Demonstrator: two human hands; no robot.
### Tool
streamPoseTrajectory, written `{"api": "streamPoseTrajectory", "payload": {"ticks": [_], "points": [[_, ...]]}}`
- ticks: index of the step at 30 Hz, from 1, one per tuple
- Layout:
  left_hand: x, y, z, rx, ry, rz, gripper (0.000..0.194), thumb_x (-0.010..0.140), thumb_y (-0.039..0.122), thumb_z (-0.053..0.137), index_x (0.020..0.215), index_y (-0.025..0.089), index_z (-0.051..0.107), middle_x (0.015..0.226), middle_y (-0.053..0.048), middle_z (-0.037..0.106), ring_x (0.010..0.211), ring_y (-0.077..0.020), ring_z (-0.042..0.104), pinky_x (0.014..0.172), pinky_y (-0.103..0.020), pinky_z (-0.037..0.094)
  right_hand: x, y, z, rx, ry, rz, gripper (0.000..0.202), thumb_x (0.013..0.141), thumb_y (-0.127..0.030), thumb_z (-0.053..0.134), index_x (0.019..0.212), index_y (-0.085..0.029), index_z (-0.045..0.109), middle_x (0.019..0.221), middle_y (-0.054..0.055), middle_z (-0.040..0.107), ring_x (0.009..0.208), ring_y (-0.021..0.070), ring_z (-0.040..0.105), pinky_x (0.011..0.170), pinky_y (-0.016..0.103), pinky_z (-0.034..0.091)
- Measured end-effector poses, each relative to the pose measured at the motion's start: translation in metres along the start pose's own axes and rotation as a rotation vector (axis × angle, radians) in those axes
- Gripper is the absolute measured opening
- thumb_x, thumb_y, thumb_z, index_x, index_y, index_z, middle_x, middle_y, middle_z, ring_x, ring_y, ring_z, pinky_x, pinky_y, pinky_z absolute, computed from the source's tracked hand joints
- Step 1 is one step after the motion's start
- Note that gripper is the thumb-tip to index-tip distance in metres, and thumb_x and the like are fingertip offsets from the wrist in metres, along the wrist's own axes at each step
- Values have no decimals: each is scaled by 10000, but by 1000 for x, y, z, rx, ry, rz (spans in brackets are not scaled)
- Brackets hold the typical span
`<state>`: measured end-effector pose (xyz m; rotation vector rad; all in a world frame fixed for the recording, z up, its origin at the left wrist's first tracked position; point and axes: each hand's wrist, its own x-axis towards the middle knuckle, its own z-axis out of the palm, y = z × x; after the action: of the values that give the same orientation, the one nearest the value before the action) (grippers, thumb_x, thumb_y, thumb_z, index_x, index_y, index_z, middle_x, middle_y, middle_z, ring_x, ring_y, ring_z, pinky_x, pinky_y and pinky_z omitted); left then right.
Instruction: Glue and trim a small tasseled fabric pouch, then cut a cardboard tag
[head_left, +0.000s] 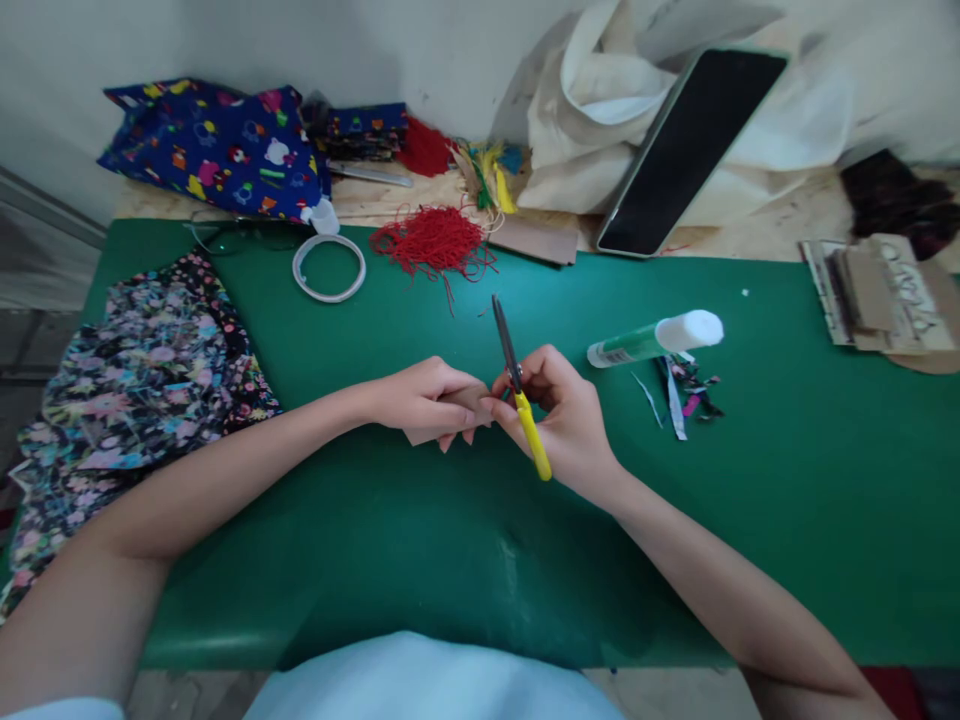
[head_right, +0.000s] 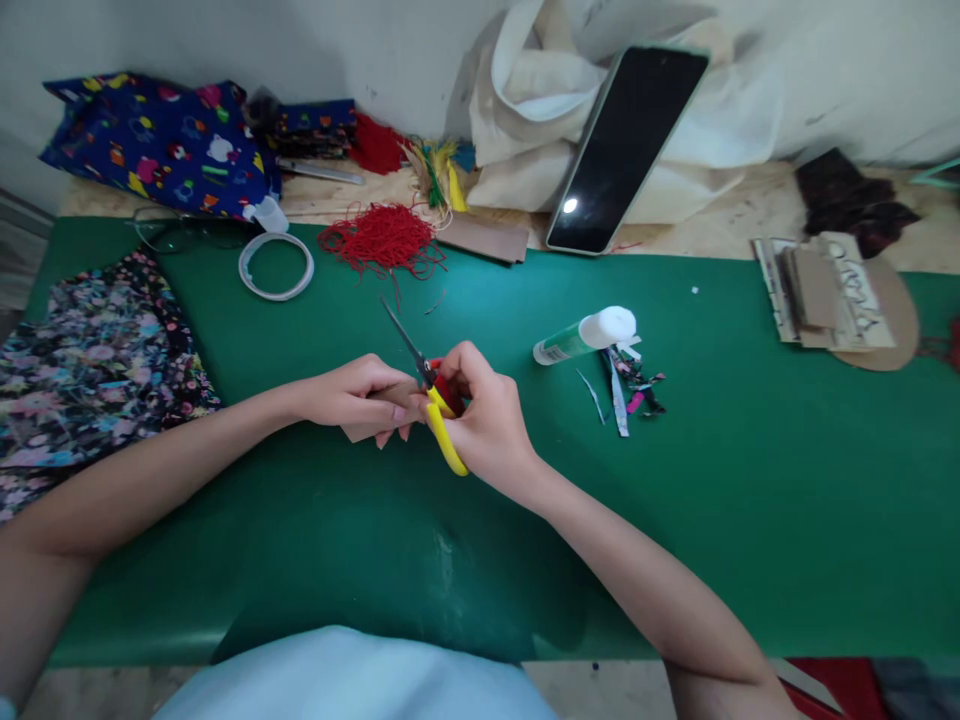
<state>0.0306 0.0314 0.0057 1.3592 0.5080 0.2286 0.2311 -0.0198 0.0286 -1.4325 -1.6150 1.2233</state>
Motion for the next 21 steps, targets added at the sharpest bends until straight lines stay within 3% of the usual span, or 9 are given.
{"api": "streamPoseTrajectory", "payload": {"ticks": [2,5,7,9,11,14,17,21], "points": [[0,-1,-3,-148,8,-8,263,808,358,695,907,116,670,781,-73,750,575,-149,703,523,-212,548,1,1,2,82,63,4,484,733,-517,779,804,-248,383,757,-10,600,629,135,554,572,279,444],[1,-4,-9,-443,49,113,442,739,447,714,1004,93,705,809,-114,767,675,-214,735,635,-296,588,1,-3,2,129,282,-10,479,744,-539,760,831,-265,377,785,11,599,648,163,574,595,322,489],[2,-7,-11,-567,136,212,455,711,446,731,992,89,720,766,-107,759,700,-212,732,671,-299,586,1,-8,2,120,413,-18,444,768,-502,748,848,-273,376,802,23,605,639,173,573,600,345,498],[4,-9,-11,-613,257,264,374,687,378,781,941,110,724,740,-72,746,676,-177,718,660,-272,578,1,-13,1,139,466,-31,398,793,-440,735,864,-278,379,786,17,602,606,170,567,593,355,500],[6,-11,-8,-600,359,258,308,683,330,822,882,122,712,695,-35,720,625,-140,691,623,-244,561,1,-15,2,178,459,-34,378,805,-411,726,870,-279,378,760,-1,588,574,161,568,576,351,503],[9,-12,-5,-562,431,220,356,734,441,811,827,124,677,639,-19,685,576,-129,664,575,-242,542,-1,-12,7,222,412,3,409,791,-449,739,860,-274,375,795,-10,595,569,151,611,565,342,524],[9,-12,-3,-452,386,225,467,771,583,745,786,124,659,668,-35,687,579,-124,651,560,-236,527,-5,-5,14,266,356,32,451,760,-498,768,871,-270,395,832,-8,605,571,155,655,565,344,549],[5,-9,-1,-213,242,208,468,795,597,718,791,132,671,694,-26,671,603,-101,611,565,-208,502,-10,1,20,361,179,50,463,744,-484,802,891,-275,417,785,-24,608,567,169,684,601,361,597]]}}
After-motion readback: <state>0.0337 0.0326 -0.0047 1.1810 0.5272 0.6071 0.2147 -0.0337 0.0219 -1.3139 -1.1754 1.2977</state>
